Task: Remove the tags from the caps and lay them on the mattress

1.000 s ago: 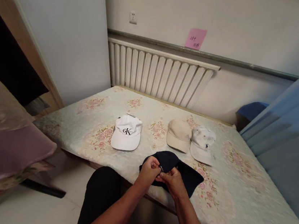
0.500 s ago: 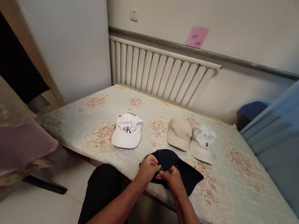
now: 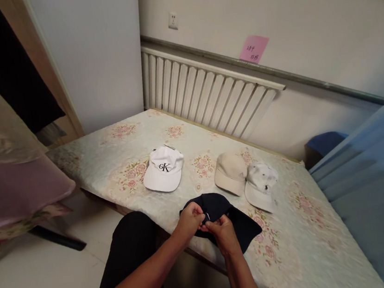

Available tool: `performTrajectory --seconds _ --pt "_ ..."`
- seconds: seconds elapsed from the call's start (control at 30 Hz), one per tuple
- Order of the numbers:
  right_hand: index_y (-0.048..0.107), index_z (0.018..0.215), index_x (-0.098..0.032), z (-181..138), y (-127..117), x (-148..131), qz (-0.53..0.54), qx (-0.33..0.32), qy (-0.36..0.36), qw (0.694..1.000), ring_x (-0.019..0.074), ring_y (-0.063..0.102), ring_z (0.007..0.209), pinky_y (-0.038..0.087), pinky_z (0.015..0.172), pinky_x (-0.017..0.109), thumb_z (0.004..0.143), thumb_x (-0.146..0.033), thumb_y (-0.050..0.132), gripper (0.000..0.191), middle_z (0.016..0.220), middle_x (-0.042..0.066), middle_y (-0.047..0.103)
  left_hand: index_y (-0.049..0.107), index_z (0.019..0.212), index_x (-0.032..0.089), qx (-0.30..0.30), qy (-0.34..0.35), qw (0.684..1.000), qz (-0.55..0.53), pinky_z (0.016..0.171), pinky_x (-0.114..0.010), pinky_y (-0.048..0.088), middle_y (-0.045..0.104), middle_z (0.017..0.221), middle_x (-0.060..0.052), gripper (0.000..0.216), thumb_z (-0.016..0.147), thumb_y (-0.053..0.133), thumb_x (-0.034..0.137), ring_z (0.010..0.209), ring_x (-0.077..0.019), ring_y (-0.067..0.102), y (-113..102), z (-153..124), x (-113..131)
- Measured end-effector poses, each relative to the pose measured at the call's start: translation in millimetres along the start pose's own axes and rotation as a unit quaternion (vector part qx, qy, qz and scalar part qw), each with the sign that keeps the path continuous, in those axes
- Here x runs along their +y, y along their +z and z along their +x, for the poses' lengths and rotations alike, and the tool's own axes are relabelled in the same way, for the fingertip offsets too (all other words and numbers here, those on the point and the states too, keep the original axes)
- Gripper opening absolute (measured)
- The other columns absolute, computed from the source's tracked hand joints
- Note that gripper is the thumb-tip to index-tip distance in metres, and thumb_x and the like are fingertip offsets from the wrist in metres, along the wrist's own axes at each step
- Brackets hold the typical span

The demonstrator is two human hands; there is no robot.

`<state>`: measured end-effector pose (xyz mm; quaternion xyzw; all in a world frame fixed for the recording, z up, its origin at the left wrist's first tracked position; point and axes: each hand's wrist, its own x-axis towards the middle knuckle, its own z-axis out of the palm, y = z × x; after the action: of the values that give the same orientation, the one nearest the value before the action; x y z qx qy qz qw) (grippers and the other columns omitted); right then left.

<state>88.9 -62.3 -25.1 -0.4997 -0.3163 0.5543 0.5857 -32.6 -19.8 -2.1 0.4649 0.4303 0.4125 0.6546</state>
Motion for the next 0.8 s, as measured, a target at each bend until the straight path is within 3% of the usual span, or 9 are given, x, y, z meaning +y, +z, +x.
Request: performTrajectory --seconds 0.37,0.63,0.8 --pt "0.062 0.084 -0.016 -1.5 2.7 -3.5 0.017 0.001 0.001 1.000 0.0160 0.065 0.058 0.055 0.067 0.033 0.057 -0.018 0.077 0.030 0.063 -0.002 0.068 0.044 0.069 0.019 0.014 -0.012 0.999 0.031 0.038 -0.017 0.031 0.046 0.046 0.009 0.010 0.068 0.053 0.021 0.038 -0.0063 0.043 4.1 0.4 -0.6" --pt "0.062 0.085 -0.016 -1.4 1.0 -4.0 0.028 -0.002 -0.001 1.000 0.0166 0.066 0.059 0.055 0.069 0.036 0.058 -0.019 0.077 0.031 0.067 0.000 0.069 0.046 0.071 0.018 -0.027 0.011 0.999 0.025 0.043 -0.017 0.036 0.047 0.048 0.009 0.003 0.070 0.048 0.020 0.041 -0.0062 0.046 2.2 -1.0 0.2" --pt "0.062 0.083 -0.016 -1.7 -0.5 -2.0 0.029 0.003 0.005 1.000 0.0156 0.065 0.057 0.054 0.068 0.033 0.057 -0.018 0.078 0.031 0.061 -0.002 0.066 0.047 0.071 0.018 -0.018 0.006 0.999 0.046 0.041 -0.018 0.033 0.048 0.050 0.008 0.005 0.068 0.051 0.021 0.042 -0.0074 0.046 -2.2 -0.3 -4.7"
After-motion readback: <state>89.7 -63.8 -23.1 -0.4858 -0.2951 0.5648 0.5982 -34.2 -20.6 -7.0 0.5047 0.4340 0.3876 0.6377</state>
